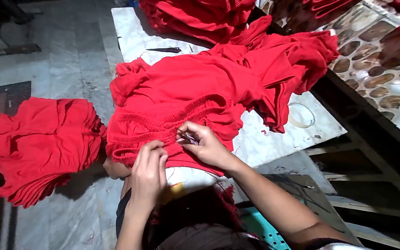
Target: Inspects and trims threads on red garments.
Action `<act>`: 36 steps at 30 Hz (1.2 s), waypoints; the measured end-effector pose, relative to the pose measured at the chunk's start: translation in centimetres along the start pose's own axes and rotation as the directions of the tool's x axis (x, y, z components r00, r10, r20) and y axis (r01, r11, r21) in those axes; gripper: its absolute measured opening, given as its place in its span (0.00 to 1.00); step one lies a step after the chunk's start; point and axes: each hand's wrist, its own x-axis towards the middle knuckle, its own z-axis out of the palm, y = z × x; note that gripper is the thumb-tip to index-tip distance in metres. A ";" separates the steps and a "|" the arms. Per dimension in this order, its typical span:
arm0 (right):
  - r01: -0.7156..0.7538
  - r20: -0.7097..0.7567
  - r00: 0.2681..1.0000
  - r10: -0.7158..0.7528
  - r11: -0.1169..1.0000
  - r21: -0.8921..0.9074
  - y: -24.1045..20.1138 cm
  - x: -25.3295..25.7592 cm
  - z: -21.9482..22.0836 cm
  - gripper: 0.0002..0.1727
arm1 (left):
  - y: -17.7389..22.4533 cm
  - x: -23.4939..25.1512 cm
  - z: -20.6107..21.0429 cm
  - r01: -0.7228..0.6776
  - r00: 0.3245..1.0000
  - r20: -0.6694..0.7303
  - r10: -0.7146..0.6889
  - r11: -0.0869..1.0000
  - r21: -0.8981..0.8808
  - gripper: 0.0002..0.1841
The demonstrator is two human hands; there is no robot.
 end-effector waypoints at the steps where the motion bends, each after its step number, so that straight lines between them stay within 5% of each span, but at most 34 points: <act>1: 0.001 -0.004 1.000 -0.001 1.000 0.002 0.0 0.0 0.0 0.05 | -0.1 0.0 -0.4 0.047 0.999 0.015 -0.046 0.995 -0.088 0.15; 6: 0.070 -0.079 0.993 -0.090 0.971 -0.228 -0.9 -0.9 0.7 0.13 | -0.3 -0.4 -0.9 0.124 0.992 0.014 -0.125 0.961 -0.246 0.16; 8: 0.164 -0.088 0.970 -0.229 0.872 -0.461 -1.5 -1.9 0.9 0.21 | -0.4 -0.4 -0.7 0.124 0.992 -0.001 -0.129 0.960 -0.252 0.16; 11: 0.244 -0.065 0.924 -0.376 0.715 -0.655 -2.4 -3.5 1.2 0.18 | -0.4 -0.4 -0.6 0.129 0.990 -0.015 -0.137 0.959 -0.253 0.16; 17: 0.244 -0.089 0.909 -0.407 0.695 -0.676 -1.8 -3.7 3.5 0.16 | -0.3 -0.4 -0.5 0.120 0.991 -0.023 -0.130 0.961 -0.250 0.16; 21: 0.291 -0.114 0.835 -0.538 0.608 -0.739 -0.4 -2.8 4.9 0.11 | -0.6 -0.4 -0.7 0.119 0.992 -0.009 -0.126 0.957 -0.264 0.16; 28: 0.529 0.068 0.836 -0.544 0.767 -0.364 -2.4 -5.3 3.0 0.09 | -0.9 -0.3 -0.5 0.142 0.988 -0.021 -0.153 0.954 -0.266 0.15; 33: 0.376 -0.012 0.889 -0.457 0.746 -0.550 -1.7 -5.2 2.5 0.10 | -0.9 -0.3 -0.7 0.147 0.988 -0.007 -0.155 0.948 -0.283 0.15; 36: 0.200 -0.067 0.941 -0.331 0.706 -0.679 -2.4 -4.7 3.0 0.24 | -0.9 -0.4 -0.7 0.146 0.988 -0.006 -0.154 0.945 -0.292 0.14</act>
